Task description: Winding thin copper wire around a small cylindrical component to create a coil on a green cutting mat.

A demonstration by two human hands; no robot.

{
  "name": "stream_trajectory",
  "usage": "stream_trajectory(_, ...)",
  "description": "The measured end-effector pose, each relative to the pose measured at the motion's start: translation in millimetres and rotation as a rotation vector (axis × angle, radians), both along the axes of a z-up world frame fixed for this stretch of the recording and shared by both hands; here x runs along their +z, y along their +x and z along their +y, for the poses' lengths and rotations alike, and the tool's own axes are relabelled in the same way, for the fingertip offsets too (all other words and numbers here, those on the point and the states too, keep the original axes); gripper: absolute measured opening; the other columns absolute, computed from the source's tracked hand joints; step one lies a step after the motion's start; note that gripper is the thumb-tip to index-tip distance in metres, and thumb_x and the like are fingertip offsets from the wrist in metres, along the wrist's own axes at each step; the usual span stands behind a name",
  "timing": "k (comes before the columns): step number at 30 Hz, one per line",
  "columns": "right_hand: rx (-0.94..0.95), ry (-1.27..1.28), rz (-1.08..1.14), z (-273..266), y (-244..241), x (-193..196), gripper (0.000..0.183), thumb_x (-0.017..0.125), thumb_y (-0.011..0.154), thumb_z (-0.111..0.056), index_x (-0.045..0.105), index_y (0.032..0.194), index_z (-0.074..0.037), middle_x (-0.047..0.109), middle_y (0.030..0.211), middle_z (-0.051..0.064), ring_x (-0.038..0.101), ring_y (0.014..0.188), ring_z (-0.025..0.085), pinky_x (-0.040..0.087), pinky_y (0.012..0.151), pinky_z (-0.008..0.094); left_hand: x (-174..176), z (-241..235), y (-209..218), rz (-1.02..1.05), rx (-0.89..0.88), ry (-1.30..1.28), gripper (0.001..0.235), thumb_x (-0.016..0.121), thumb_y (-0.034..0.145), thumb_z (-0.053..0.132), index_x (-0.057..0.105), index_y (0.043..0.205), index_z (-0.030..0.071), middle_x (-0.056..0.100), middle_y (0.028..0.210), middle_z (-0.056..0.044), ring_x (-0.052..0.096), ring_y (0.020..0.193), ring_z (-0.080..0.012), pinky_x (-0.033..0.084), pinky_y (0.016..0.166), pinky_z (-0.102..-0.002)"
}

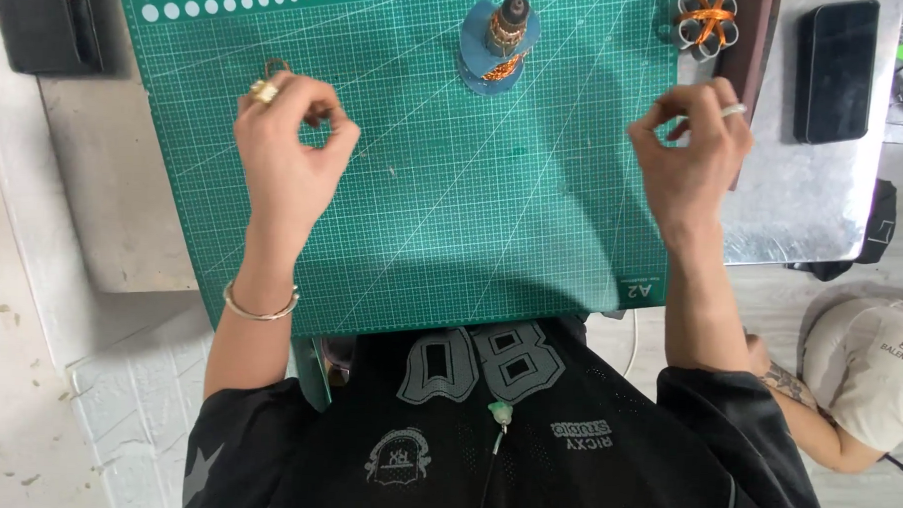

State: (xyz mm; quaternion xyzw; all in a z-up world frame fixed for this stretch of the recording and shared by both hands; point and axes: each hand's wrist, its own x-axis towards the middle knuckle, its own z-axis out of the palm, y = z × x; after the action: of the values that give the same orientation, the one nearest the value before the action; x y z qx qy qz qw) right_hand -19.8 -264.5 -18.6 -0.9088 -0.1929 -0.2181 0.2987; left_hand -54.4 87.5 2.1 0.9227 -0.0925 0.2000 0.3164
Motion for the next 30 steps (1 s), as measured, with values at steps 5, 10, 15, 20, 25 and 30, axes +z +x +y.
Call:
stream_trajectory(5,-0.141,-0.070,0.014,-35.1,-12.8,-5.3,0.017,0.063,0.076,0.018,0.063,0.086,0.004,0.057,0.083,0.012,0.059,0.060,0.016,0.047,0.059,0.027,4.8,20.4,-18.8,-0.016,0.042,0.028,0.016,0.063,0.075,-0.012,0.058,0.078,0.003,0.054,0.070,-0.004,0.049,0.067,-0.0166,0.041,0.075,-0.033)
stream_trajectory(10,-0.196,-0.049,0.052,-64.3,-29.8,-2.9,0.015,0.062,0.080,0.018,0.062,0.088,0.006,0.059,0.082,0.014,0.056,0.070,0.019,0.048,0.058,0.026,7.5,39.8,-38.3,0.022,0.095,0.035,0.015,0.061,0.075,-0.011,0.057,0.079,0.003,0.055,0.073,-0.005,0.049,0.069,-0.0180,0.041,0.071,-0.033)
stream_trajectory(15,-0.304,-0.108,0.022,-101.8,-45.4,-9.7,0.017,0.061,0.076,0.015,0.063,0.089,0.004,0.061,0.082,0.013,0.055,0.066,0.019,0.046,0.051,0.024,12.7,56.9,-57.1,0.040,0.147,0.032,0.011,0.059,0.075,-0.009,0.057,0.079,0.002,0.056,0.075,-0.007,0.051,0.070,-0.0189,0.043,0.068,-0.034)
stream_trajectory(20,-0.457,-0.306,0.051,-132.4,-62.6,-9.5,0.018,0.070,0.083,0.007,0.061,0.090,-0.007,0.063,0.087,0.002,0.053,0.059,0.015,0.036,0.088,0.040,12.3,77.8,-77.6,0.054,0.254,0.030,0.009,0.060,0.081,-0.007,0.059,0.082,0.001,0.058,0.077,-0.007,0.052,0.071,-0.0175,0.044,0.075,-0.034)
stream_trajectory(25,-0.409,-0.334,-0.038,-166.7,-74.3,-15.9,0.018,0.068,0.079,0.012,0.059,0.089,0.000,0.063,0.085,0.009,0.060,0.067,0.019,0.046,0.066,0.031,13.0,94.7,-99.6,-0.027,0.289,0.082,0.008,0.062,0.081,-0.009,0.061,0.083,-0.001,0.060,0.077,-0.009,0.054,0.071,-0.0201,0.044,0.073,-0.035)
stream_trajectory(30,-0.426,-0.337,-0.063,-194.6,-91.8,-24.6,0.013,0.068,0.087,0.009,0.060,0.093,0.001,0.062,0.086,0.010,0.059,0.068,0.021,0.044,0.071,0.036,12.5,103.3,-124.4,-0.052,0.351,0.085,0.010,0.061,0.080,-0.011,0.063,0.085,-0.002,0.061,0.078,-0.011,0.056,0.071,-0.0211,0.046,0.074,-0.035)
